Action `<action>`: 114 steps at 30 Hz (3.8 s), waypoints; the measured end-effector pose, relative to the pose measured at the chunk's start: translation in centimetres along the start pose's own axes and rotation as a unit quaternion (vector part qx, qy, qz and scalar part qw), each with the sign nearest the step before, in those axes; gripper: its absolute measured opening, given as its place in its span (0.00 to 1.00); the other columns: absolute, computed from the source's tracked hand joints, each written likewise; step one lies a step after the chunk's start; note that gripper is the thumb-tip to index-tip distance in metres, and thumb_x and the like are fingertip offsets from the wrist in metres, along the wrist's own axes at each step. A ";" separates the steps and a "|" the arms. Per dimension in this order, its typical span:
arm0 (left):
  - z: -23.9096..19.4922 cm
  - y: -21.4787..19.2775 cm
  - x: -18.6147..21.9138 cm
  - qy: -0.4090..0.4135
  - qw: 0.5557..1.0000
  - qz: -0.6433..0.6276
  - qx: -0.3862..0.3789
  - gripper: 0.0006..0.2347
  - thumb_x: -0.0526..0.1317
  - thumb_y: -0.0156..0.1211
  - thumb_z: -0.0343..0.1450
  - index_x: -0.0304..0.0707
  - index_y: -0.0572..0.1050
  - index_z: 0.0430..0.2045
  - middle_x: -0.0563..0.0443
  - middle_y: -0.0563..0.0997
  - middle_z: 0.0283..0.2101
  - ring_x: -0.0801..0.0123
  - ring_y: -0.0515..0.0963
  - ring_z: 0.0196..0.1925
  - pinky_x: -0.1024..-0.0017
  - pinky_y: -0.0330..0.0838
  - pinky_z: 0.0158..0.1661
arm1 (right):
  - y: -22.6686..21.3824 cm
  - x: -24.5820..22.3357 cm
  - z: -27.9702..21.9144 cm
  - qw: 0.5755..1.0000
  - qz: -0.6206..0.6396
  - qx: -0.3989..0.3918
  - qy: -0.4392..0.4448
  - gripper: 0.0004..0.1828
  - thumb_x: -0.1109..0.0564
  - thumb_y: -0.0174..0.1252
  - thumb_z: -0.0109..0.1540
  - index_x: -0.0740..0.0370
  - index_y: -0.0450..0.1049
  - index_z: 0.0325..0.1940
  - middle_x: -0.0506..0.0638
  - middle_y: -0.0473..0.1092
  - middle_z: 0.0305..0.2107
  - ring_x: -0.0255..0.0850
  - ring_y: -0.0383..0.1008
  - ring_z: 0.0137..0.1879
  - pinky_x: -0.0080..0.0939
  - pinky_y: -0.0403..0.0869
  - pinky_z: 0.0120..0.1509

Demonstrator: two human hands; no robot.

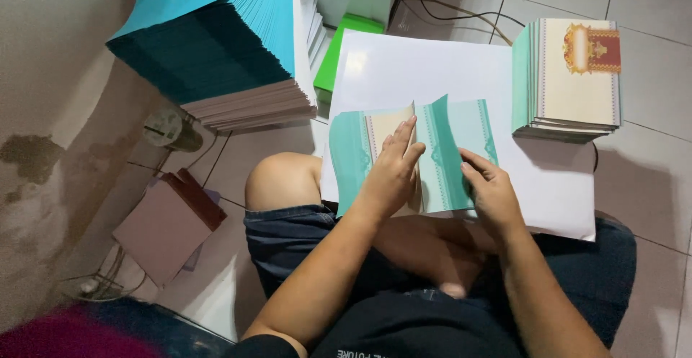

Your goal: The person sits on the floor and folds a light blue paper cover around a stack of white pages. They press the fold flat with their hands and place the finished booklet onto a stack of similar items to the right.

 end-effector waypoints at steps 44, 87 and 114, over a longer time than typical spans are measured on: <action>-0.1 1.1 -0.8 -0.059 0.975 0.144 -0.158 0.31 0.58 0.44 0.74 0.43 0.58 0.71 0.28 0.51 0.75 0.37 0.44 0.79 0.35 0.31 0.71 | 3.0 4.4 3.9 0.810 -0.535 -0.080 -0.225 0.37 0.39 0.27 0.73 0.59 0.45 0.82 0.57 0.46 0.77 0.50 0.44 0.81 0.52 0.42 0.82; -1.1 0.8 3.0 0.025 0.991 0.094 -0.094 0.25 0.47 0.50 0.74 0.27 0.66 0.63 0.39 0.67 0.69 0.46 0.63 0.73 0.37 0.50 0.68 | -13.1 -5.4 1.4 0.724 -0.479 0.378 -0.322 0.17 0.66 0.66 0.68 0.78 0.74 0.59 0.65 0.66 0.47 0.56 0.68 0.51 0.53 0.74 0.50; -1.8 -5.2 -2.7 -0.190 0.872 -0.444 0.086 0.28 0.49 0.30 0.79 0.29 0.49 0.73 0.23 0.49 0.75 0.33 0.48 0.76 0.44 0.43 0.72 | 3.1 2.4 -3.7 0.863 -0.405 -0.075 -0.293 0.25 0.51 0.50 0.69 0.56 0.69 0.71 0.55 0.65 0.68 0.51 0.63 0.73 0.50 0.62 0.74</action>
Point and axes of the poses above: each hand's wrist, its own z-axis towards the middle knuckle, its own y-axis out of the palm, x = y × z, the point moved 5 cm from there along z, towards the middle knuckle
